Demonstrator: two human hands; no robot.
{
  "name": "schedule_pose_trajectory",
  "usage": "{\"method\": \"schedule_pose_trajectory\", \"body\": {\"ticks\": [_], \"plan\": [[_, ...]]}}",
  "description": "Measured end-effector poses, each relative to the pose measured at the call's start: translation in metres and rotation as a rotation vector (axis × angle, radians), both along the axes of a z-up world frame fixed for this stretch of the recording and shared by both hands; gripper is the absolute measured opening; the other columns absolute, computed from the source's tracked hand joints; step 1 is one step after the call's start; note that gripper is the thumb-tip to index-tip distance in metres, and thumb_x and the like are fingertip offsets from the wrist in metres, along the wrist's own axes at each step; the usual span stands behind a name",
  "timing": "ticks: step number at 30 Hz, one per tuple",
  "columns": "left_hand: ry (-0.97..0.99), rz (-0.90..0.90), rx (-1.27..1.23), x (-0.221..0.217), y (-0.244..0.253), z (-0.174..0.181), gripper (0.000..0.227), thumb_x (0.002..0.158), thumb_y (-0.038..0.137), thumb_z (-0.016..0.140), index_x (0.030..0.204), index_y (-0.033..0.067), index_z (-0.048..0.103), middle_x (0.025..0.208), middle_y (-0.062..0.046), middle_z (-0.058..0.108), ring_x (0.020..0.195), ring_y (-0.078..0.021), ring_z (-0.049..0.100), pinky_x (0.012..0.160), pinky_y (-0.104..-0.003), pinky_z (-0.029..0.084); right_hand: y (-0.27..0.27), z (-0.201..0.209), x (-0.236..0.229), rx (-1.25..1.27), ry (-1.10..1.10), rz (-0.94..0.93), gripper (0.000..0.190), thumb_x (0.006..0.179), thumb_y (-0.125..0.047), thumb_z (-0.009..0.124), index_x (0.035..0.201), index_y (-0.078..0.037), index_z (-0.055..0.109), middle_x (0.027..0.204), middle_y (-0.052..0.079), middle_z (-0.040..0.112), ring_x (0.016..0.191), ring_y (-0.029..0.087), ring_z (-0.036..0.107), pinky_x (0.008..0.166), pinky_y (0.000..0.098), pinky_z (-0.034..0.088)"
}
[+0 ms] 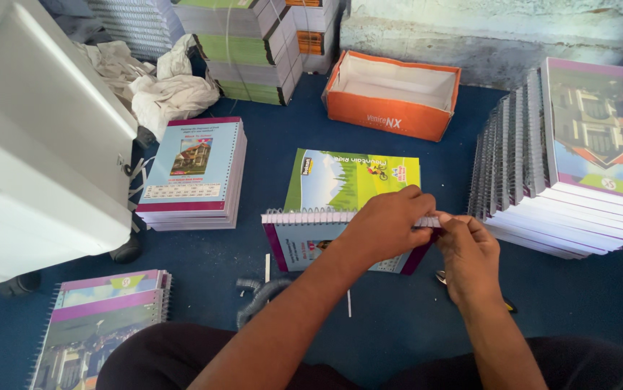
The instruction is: The person sits on the floor and assembles spiral-bound notebooks by inserting plastic spiral coils into pre-punched holes. They handle each notebook one at a time, align the coil, and push it through the holes by hand, then place the finished notebook onto a growing stack.
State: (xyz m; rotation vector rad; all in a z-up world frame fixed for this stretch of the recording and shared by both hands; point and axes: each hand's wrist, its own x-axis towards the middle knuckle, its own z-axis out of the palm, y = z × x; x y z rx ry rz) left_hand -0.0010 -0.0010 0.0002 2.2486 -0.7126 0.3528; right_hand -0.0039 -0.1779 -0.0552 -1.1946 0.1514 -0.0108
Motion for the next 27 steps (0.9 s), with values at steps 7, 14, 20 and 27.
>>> {"method": "schedule_pose_trajectory", "body": {"ticks": [7, 14, 20, 27], "plan": [[0.003, 0.012, 0.056, -0.001, -0.001, -0.001, 0.029, 0.086, 0.027, 0.072, 0.106, 0.0099, 0.062, 0.101, -0.013, 0.066, 0.095, -0.0358, 0.068, 0.082, -0.046, 0.054, 0.003, 0.003, -0.003, -0.195, -0.014, 0.019, 0.010, 0.098, -0.010, 0.064, 0.105, -0.004, 0.065, 0.105, 0.010, 0.068, 0.091, 0.013, 0.063, 0.087, 0.0298, 0.053], [0.031, 0.032, 0.108, -0.008, 0.003, 0.007, 0.046, 0.080, 0.026, 0.074, 0.118, 0.0080, 0.057, 0.108, -0.014, 0.068, 0.103, -0.0353, 0.069, 0.086, -0.046, 0.054, 0.005, 0.001, -0.003, -0.353, -0.169, 0.210, 0.060, 0.082, 0.006, 0.054, 0.141, -0.005, 0.055, 0.126, 0.008, 0.064, 0.111, 0.015, 0.065, 0.094, 0.0292, 0.054], [0.078, 0.107, 0.374, -0.024, 0.057, 0.021, 0.067, 0.077, 0.036, 0.083, 0.134, 0.0130, 0.056, 0.116, -0.012, 0.068, 0.110, -0.0322, 0.065, 0.099, -0.048, 0.047, 0.009, -0.001, -0.005, -0.566, -0.101, 0.200, 0.054, 0.089, -0.002, 0.066, 0.141, -0.007, 0.054, 0.123, 0.014, 0.066, 0.107, 0.020, 0.066, 0.095, 0.0333, 0.055], [0.048, 0.478, -0.058, -0.071, 0.162, 0.008, 0.105, 0.069, 0.015, 0.084, 0.158, 0.0086, 0.028, 0.159, -0.022, 0.035, 0.151, -0.0422, 0.027, 0.121, -0.049, 0.022, 0.011, -0.008, -0.003, -0.568, -0.101, 0.191, 0.060, 0.088, -0.007, 0.069, 0.145, -0.006, 0.051, 0.125, 0.013, 0.066, 0.108, 0.018, 0.065, 0.093, 0.0329, 0.053]]}}
